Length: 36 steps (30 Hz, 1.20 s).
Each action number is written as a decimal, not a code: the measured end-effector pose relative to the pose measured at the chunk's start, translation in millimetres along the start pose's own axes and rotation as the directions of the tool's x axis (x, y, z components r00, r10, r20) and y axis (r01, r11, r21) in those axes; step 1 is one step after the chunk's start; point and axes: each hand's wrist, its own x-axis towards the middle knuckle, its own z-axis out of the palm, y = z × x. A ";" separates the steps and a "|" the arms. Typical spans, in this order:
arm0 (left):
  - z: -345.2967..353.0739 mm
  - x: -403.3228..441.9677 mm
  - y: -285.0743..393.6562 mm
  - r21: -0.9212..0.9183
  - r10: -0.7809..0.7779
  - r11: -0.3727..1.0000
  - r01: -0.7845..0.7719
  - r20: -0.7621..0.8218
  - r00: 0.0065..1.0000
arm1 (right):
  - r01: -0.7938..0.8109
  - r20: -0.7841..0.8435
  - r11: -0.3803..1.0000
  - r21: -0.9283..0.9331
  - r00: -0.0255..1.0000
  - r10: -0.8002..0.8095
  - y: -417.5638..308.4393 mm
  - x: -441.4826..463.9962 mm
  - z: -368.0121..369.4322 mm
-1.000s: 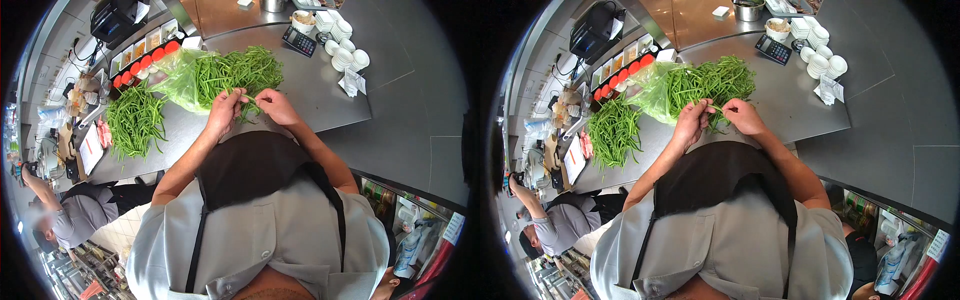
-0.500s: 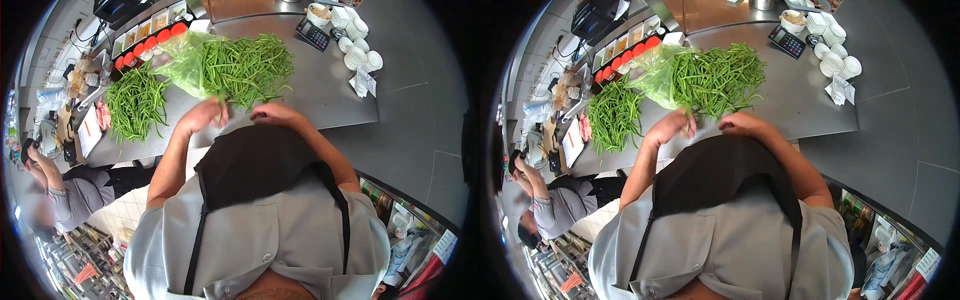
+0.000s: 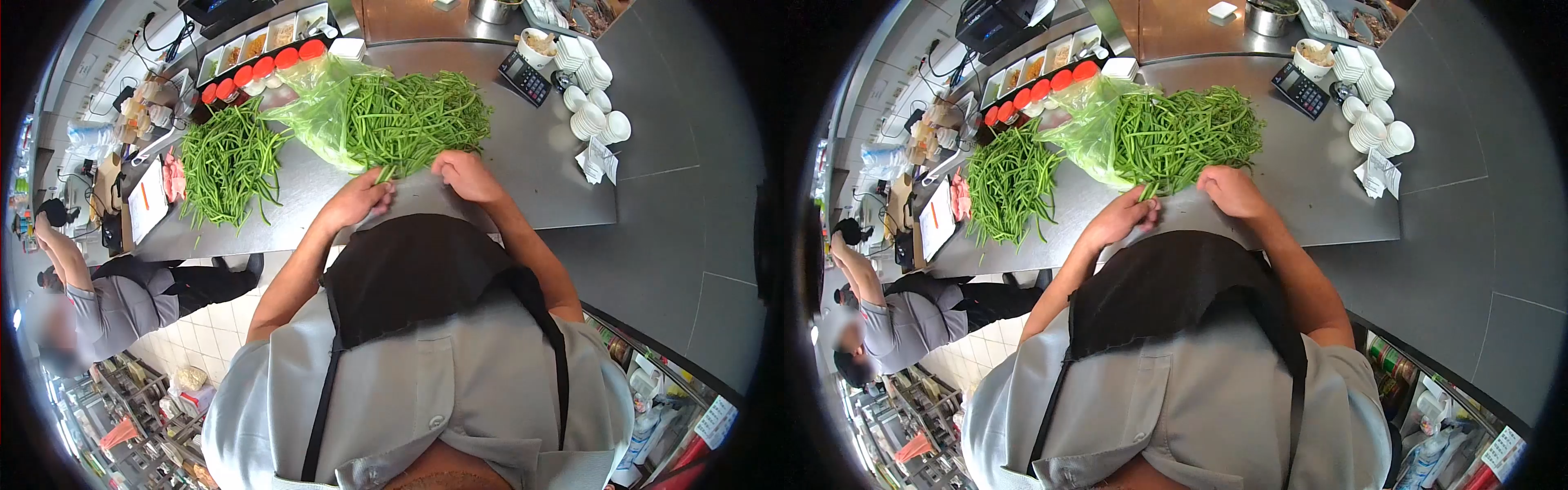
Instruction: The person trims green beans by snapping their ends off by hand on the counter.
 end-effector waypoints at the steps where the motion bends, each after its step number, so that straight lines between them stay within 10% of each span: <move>1: -8.0 -8.3 -2.3 0.037 -0.036 0.999 0.038 -0.064 0.997 | -0.048 0.027 0.996 0.073 0.999 0.047 0.9 -3.5 -0.3; 7: -10.8 -25.4 -11.1 0.434 0.164 0.893 0.123 -0.566 0.808 | -0.177 0.188 0.919 0.352 0.975 0.116 2.5 -25.3 8.6; 18: 13.2 9.5 -15.8 0.840 0.428 0.469 0.273 -0.486 0.762 | -0.168 0.319 0.981 0.100 0.939 0.128 -8.7 -24.4 21.0; 25: 25.3 -12.2 17.7 0.822 0.545 0.538 0.189 -0.509 0.667 | 0.172 -0.052 0.985 0.012 0.984 -0.171 -52.6 -4.7 10.5; 36: 47.6 -24.6 59.2 0.811 0.559 0.566 0.149 -0.510 0.654 | 0.299 -0.091 0.899 -0.320 0.935 -0.344 -79.8 17.9 17.4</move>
